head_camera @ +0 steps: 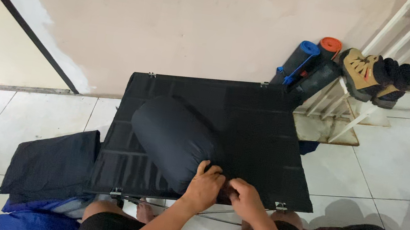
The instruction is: The person folds and rolls a blue garment on a black surface, then places the rolled item into a black bag and pulls the drawstring tight.
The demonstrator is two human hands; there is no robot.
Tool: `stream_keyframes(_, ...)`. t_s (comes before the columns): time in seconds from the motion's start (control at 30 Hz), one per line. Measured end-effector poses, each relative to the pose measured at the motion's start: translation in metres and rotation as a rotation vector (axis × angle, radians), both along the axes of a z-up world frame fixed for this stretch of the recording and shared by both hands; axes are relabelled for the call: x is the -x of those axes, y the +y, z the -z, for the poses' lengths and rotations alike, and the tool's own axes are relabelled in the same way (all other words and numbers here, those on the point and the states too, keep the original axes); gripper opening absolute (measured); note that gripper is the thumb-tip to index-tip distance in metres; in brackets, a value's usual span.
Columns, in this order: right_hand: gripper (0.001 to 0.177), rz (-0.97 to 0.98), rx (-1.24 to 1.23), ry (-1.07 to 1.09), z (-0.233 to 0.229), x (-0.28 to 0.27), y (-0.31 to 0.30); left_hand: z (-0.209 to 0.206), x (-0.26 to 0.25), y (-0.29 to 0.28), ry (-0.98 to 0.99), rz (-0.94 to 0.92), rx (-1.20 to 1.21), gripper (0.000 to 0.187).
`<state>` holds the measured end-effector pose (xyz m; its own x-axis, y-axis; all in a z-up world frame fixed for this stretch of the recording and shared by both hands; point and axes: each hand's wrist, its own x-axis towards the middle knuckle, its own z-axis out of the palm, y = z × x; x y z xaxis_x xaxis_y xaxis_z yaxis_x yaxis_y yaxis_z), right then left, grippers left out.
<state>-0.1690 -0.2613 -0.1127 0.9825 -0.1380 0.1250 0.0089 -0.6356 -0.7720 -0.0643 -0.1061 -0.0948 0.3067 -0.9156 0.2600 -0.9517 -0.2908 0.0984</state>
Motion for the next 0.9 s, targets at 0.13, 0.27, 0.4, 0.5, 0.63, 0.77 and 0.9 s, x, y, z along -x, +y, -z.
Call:
stream_keyframes(0.13, 0.05, 0.181, 0.092, -0.066, 0.036, -0.006, 0.007, 0.014, -0.002, 0.0, -0.003, 0.015, 0.032, 0.016)
stream_keyframes(0.27, 0.04, 0.1, -0.112, -0.158, 0.02, -0.008, 0.017, 0.014, -0.001, -0.001, 0.016, -0.004, -0.023, 0.027)
stream_keyframes(0.4, 0.032, 0.175, -0.446, -0.083, 0.031, -0.011, 0.014, 0.011, -0.002, -0.002, 0.036, 0.015, 0.025, 0.021)
stream_keyframes(0.5, 0.025, 0.231, -0.542, -0.068, 0.053, -0.015, 0.015, 0.021, -0.003, 0.001, 0.037, 0.03, 0.051, 0.021)
stream_keyframes(0.63, 0.014, 0.27, -0.493, 0.009, 0.03, -0.012, 0.023, 0.028, -0.004, 0.004, 0.084, 0.002, 0.069, 0.021)
stream_keyframes(0.77, 0.012, 0.261, -0.392, -0.025, 0.053, -0.014, 0.023, 0.018, -0.002, 0.006, 0.035, -0.031, 0.035, 0.016)
stream_keyframes(0.9, 0.009, 0.329, -0.282, -0.189, 0.067, -0.013, 0.027, 0.01, 0.005, 0.009, 0.09, -0.095, 0.166, 0.021)
